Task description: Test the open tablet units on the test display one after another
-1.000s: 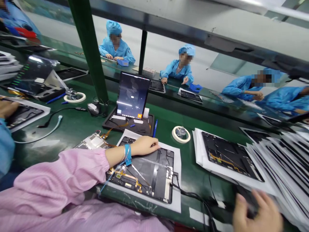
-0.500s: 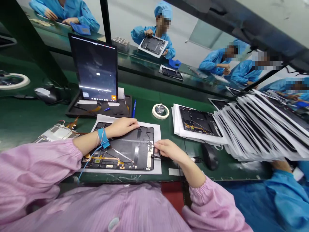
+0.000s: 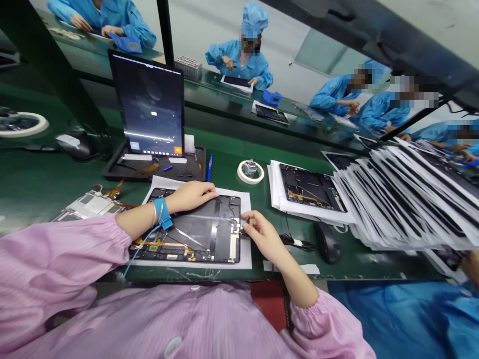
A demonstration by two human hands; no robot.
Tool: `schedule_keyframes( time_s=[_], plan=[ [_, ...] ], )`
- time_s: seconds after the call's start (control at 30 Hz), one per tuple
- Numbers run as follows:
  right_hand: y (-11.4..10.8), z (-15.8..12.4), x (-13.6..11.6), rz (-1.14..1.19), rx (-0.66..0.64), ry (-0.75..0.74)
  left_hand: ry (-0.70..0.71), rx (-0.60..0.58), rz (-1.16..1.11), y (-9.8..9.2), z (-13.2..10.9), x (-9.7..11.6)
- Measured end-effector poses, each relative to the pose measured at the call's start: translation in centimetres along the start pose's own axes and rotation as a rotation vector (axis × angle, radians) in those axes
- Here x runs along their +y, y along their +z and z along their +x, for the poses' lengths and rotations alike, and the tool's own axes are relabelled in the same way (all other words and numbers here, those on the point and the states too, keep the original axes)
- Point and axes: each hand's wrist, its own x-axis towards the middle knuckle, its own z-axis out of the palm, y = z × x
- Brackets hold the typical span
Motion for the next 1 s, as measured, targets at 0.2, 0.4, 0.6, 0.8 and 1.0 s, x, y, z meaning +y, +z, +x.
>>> schedule_keyframes(
  time_s=[0.2, 0.4, 0.6, 0.8, 1.0],
  plan=[
    [0.3, 0.0, 0.0, 0.075, -0.011, 0.006, 0.002, -0.002, -0.009, 0.0, 0.0, 0.0],
    [0.2, -0.1, -0.2, 0.009, -0.008, -0.014, 0.001, 0.001, -0.009, 0.0, 0.0, 0.1],
    [2.6, -0.9, -1.5, -0.779, 0.185, -0.082, -0.022, -0.005, -0.016, -0.2, 0.0, 0.2],
    [-1.0, -2.4, -1.8, -0.793, 0.186, -0.274, -0.009, 0.015, -0.028, 0.0, -0.1, 0.1],
    [-11.2, -5.6, 4.7, -0.917, 1.144, 0.021, 0.010, 0.010, -0.024, 0.4, 0.1, -0.3]
  ],
)
